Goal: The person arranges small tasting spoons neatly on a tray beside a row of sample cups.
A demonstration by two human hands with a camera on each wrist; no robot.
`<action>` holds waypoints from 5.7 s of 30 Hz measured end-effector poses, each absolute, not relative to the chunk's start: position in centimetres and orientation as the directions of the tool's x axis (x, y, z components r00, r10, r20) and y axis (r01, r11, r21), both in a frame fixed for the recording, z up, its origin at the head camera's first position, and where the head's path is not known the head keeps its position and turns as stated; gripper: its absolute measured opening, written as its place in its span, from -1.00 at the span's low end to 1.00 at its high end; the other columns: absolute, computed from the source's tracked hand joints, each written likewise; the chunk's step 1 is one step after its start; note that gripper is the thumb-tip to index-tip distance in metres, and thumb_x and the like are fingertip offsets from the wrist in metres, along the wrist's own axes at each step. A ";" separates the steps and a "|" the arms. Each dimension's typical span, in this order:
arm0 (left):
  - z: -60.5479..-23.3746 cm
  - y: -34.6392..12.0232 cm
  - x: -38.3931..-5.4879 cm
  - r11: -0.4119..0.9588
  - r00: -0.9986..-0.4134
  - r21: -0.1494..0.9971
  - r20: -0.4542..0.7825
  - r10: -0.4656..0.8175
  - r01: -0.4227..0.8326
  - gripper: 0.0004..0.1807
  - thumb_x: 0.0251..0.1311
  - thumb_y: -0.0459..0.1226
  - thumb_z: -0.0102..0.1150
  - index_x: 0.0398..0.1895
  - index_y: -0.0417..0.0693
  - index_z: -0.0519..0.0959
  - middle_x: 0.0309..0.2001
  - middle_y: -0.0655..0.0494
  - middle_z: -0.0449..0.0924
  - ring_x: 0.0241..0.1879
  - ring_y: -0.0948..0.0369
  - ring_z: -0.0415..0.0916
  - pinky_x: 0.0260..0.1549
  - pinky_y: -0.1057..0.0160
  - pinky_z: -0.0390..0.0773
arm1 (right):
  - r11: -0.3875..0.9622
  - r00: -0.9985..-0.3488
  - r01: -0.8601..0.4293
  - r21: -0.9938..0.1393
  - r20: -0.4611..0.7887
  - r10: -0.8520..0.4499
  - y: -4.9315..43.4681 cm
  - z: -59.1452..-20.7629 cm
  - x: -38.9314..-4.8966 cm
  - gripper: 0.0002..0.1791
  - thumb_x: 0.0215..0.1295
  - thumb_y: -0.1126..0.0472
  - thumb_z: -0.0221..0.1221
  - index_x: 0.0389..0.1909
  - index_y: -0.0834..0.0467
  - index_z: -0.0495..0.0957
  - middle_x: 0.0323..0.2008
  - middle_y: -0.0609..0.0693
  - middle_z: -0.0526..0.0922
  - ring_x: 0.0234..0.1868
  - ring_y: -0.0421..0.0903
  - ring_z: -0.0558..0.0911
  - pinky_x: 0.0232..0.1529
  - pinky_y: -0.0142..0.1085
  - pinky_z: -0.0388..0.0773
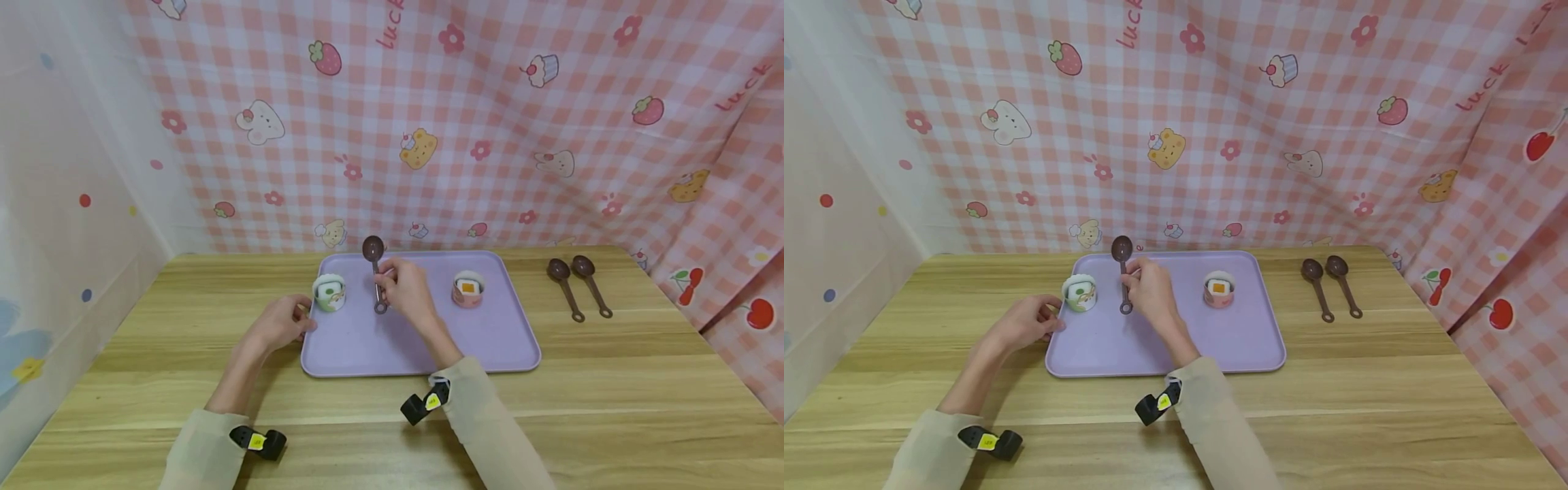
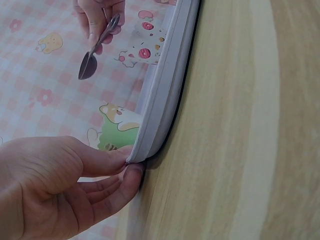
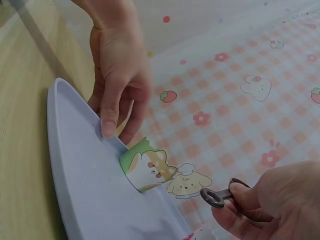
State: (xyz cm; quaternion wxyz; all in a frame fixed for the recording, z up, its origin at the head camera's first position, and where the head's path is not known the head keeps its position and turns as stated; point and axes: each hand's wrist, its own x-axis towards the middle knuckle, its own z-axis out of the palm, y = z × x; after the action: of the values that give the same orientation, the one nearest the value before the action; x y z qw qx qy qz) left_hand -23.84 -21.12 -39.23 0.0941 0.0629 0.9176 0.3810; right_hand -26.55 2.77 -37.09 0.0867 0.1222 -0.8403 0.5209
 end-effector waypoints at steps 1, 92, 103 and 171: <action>-39.2 -21.1 -23.8 0.700 -0.974 0.712 -0.124 0.188 0.044 -0.55 0.31 -0.49 0.19 0.21 -0.54 0.39 -0.30 -0.16 0.58 -0.43 0.13 0.60 -0.39 0.22 0.64 | 0.428 -0.956 -0.293 -0.855 0.271 -0.114 2.7 -37.1 -26.6 -0.91 0.33 0.41 0.26 -0.21 0.39 0.61 -0.53 0.11 0.67 -0.67 -0.26 0.52 -0.60 -0.39 0.58; -39.1 -21.0 -23.7 0.697 -0.972 0.714 -0.109 0.209 0.070 -0.54 0.30 -0.49 0.21 0.20 -0.58 0.37 -0.31 -0.19 0.58 -0.43 0.12 0.60 -0.42 0.23 0.63 | 0.812 -0.981 -0.146 -0.565 0.191 -0.043 -2.7 -40.8 -26.7 -0.82 0.34 0.22 0.31 -0.46 0.17 0.67 -0.39 0.10 0.73 -0.33 0.03 0.72 -0.33 -0.17 0.62; -39.4 -21.0 -23.8 0.698 -0.971 0.712 -0.104 0.215 0.078 -0.56 0.30 -0.49 0.20 0.18 -0.58 0.38 -0.33 -0.16 0.59 -0.45 0.12 0.60 -0.43 0.24 0.62 | 0.846 -0.960 -0.200 -0.494 0.272 -0.068 -2.7 -40.9 -26.3 -0.83 0.32 0.23 0.33 -0.41 0.25 0.68 -0.40 0.18 0.74 -0.35 0.10 0.74 -0.40 -0.12 0.65; -39.4 -21.1 -23.7 0.686 -0.972 0.725 -0.121 0.200 0.051 -0.57 0.32 -0.49 0.18 0.19 -0.56 0.38 -0.29 -0.16 0.56 -0.41 0.13 0.59 -0.38 0.20 0.65 | 0.676 -0.908 -0.299 -0.674 0.418 0.015 6.1 -36.6 -26.0 -0.73 0.45 0.08 0.19 -0.06 0.22 0.63 -0.45 -0.01 0.68 -0.47 -0.10 0.61 -0.46 -0.21 0.51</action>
State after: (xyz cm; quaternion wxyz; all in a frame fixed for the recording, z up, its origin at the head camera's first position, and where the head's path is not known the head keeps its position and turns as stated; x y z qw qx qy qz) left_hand -23.73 -21.08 -39.38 0.0954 0.0686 0.9133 0.3900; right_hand -25.99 6.07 -36.59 0.1991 0.0793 -0.8934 0.3949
